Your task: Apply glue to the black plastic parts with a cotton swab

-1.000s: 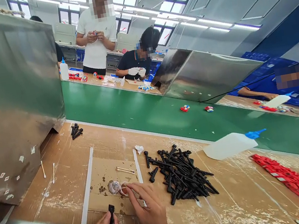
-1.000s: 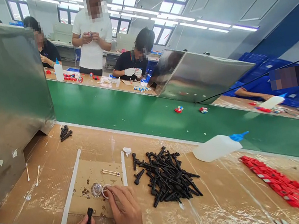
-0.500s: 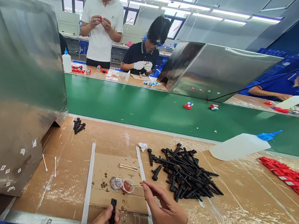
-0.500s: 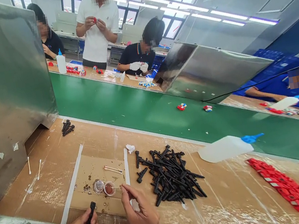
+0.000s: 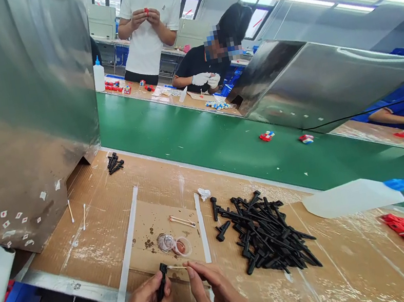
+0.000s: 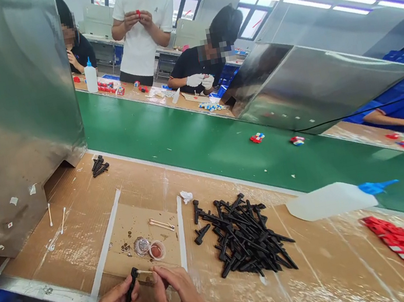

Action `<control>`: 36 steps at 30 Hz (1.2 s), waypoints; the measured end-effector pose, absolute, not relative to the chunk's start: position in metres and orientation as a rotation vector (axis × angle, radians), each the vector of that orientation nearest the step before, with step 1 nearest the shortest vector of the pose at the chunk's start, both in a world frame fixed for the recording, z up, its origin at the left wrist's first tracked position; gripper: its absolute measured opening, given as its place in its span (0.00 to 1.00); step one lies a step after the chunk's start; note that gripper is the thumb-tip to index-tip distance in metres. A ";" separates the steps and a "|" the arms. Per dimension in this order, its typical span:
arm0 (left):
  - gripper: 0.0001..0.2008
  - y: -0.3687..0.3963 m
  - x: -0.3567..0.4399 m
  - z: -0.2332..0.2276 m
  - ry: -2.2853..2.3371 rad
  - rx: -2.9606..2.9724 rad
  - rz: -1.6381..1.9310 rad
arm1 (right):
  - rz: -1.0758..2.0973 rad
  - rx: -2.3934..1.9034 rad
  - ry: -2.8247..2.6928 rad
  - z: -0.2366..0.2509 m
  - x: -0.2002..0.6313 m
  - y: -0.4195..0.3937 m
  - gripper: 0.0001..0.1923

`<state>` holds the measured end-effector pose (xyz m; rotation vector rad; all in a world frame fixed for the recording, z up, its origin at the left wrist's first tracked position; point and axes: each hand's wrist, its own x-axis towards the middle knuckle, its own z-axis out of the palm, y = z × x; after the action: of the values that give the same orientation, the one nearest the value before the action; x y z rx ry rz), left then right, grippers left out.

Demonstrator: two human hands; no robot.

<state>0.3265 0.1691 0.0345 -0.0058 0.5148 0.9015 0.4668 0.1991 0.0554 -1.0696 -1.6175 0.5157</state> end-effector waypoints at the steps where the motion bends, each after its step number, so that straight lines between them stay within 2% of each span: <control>1: 0.25 0.169 0.326 0.034 0.508 -0.004 0.899 | 0.499 -1.068 -1.629 0.054 0.466 0.199 0.15; 21: 0.25 0.168 0.330 0.026 0.491 0.007 0.929 | 0.396 -1.075 -1.730 0.051 0.462 0.200 0.14; 32: 0.28 0.170 0.331 0.029 0.514 0.044 0.922 | 0.323 -0.979 -1.807 0.054 0.463 0.201 0.19; 36: 0.28 0.168 0.331 0.029 0.533 0.068 0.922 | 0.319 -1.017 -1.671 0.051 0.457 0.200 0.15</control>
<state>0.3309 0.1682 0.0290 0.0684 0.5325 0.9224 0.4572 0.1996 0.0507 -1.0167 -1.6711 0.3187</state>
